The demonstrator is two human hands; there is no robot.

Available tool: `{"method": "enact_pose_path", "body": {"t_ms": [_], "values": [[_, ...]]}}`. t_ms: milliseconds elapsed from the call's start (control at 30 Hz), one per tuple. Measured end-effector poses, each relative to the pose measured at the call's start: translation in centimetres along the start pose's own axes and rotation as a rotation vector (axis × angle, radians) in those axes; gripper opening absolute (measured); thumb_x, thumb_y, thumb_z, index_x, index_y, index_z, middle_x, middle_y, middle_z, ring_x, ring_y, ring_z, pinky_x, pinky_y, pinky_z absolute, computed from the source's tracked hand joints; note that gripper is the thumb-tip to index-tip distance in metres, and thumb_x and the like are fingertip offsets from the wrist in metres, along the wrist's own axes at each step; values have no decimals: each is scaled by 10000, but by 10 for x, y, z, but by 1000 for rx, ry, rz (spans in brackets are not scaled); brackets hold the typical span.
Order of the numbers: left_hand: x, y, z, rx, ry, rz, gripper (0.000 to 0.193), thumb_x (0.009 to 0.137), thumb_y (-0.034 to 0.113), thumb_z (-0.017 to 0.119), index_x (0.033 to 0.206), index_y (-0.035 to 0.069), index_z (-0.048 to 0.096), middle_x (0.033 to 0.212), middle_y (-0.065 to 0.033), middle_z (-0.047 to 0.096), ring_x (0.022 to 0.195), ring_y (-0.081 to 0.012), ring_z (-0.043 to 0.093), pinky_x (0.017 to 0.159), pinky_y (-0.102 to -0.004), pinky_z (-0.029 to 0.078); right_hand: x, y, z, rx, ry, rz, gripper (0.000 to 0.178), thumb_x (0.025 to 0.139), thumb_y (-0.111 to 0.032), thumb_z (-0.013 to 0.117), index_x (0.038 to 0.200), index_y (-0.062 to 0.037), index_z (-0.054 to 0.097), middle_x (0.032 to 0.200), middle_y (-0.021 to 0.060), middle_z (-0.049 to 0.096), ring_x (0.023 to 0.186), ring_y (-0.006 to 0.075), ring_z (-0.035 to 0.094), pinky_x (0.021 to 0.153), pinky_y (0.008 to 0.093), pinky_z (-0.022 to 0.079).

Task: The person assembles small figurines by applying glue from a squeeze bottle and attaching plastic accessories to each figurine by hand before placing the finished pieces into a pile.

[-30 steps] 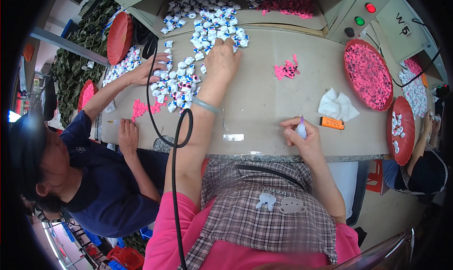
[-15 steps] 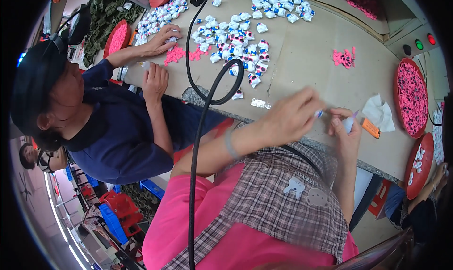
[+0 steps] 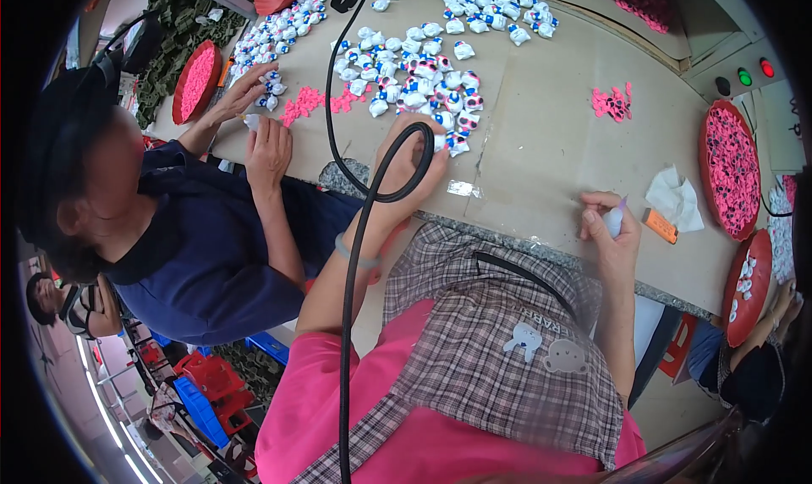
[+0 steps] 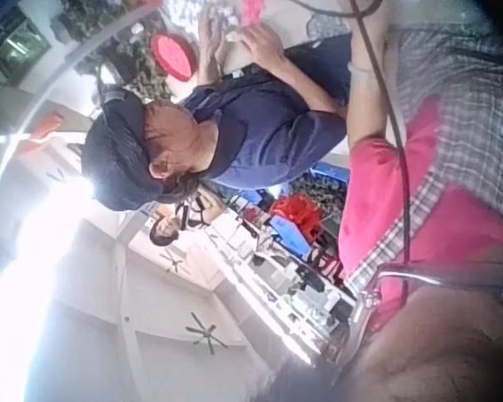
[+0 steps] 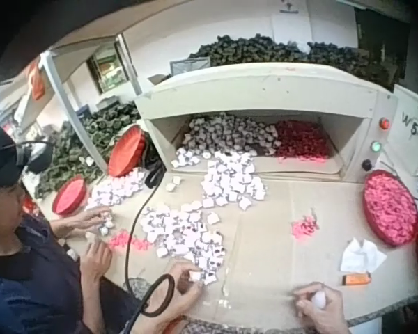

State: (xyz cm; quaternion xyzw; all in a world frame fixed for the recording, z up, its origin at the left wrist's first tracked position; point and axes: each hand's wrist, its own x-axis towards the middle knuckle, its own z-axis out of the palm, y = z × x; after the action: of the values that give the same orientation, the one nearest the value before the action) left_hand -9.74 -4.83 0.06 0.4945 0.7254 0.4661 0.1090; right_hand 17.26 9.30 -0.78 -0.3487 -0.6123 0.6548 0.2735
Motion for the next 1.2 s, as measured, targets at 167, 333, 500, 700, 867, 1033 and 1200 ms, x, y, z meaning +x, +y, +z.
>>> {"method": "enact_pose_path", "body": {"t_ms": [167, 333, 500, 700, 867, 1033, 1200], "values": [[4, -13, 17, -159, 37, -23, 280, 776, -78, 643, 1021, 14, 542, 1098, -63, 529, 908, -98, 561, 739, -218, 475, -1, 2, -7, 50, -12, 7, 217, 848, -33, 645, 1059, 8, 615, 813, 12, 571, 636, 62, 503, 574, 192, 417], [-7, 35, 36, -564, 63, -139, 249, 810, -73, 612, 1038, 20, 575, 1080, -80, 572, 915, -125, 580, 744, -224, 480, 2, -9, -7, 214, -7, -19, 340, 853, -69, 574, 1177, -39, 476, 899, 40, 548, 653, 92, 491, 575, 220, 400], [-21, 61, 57, -1096, -218, -376, 270, 860, -23, 615, 1122, -3, 550, 1132, -119, 605, 955, -120, 589, 813, -240, 491, -1, -14, -12, 293, -128, -79, 303, 849, -67, 470, 1140, -86, 386, 1054, 72, 492, 710, 117, 493, 580, 240, 386], [-23, 71, 79, -1212, -362, -422, 306, 886, 38, 607, 1175, -16, 521, 1153, -156, 599, 995, -213, 633, 829, -278, 503, -14, -25, -17, 117, -63, -166, 293, 867, -73, 592, 1132, 7, 493, 1071, 102, 455, 741, 126, 559, 513, 211, 397], [-25, 80, 83, -1265, -352, -459, 297, 892, 39, 596, 1175, -23, 534, 1171, -168, 599, 1002, -218, 633, 845, -297, 502, -23, -29, -17, 218, 153, -227, 439, 799, -44, 719, 1184, -10, 511, 917, 81, 607, 759, 113, 610, 672, 221, 509], [-30, 79, 84, -1238, -373, -463, 321, 895, 27, 586, 1206, -32, 535, 1176, -180, 606, 1011, -211, 627, 878, -306, 492, -26, -32, -9, 156, 210, -321, 468, 823, -72, 707, 1232, 9, 494, 932, 100, 636, 765, 114, 610, 659, 224, 503], [-32, 77, 84, -1248, -359, -482, 333, 896, 22, 582, 1220, -31, 530, 1179, -174, 606, 1010, -213, 625, 900, -319, 490, -32, -34, -6, 33, 238, -416, 445, 890, -184, 647, 1251, 25, 490, 924, 129, 654, 740, 130, 627, 638, 228, 496]]}}
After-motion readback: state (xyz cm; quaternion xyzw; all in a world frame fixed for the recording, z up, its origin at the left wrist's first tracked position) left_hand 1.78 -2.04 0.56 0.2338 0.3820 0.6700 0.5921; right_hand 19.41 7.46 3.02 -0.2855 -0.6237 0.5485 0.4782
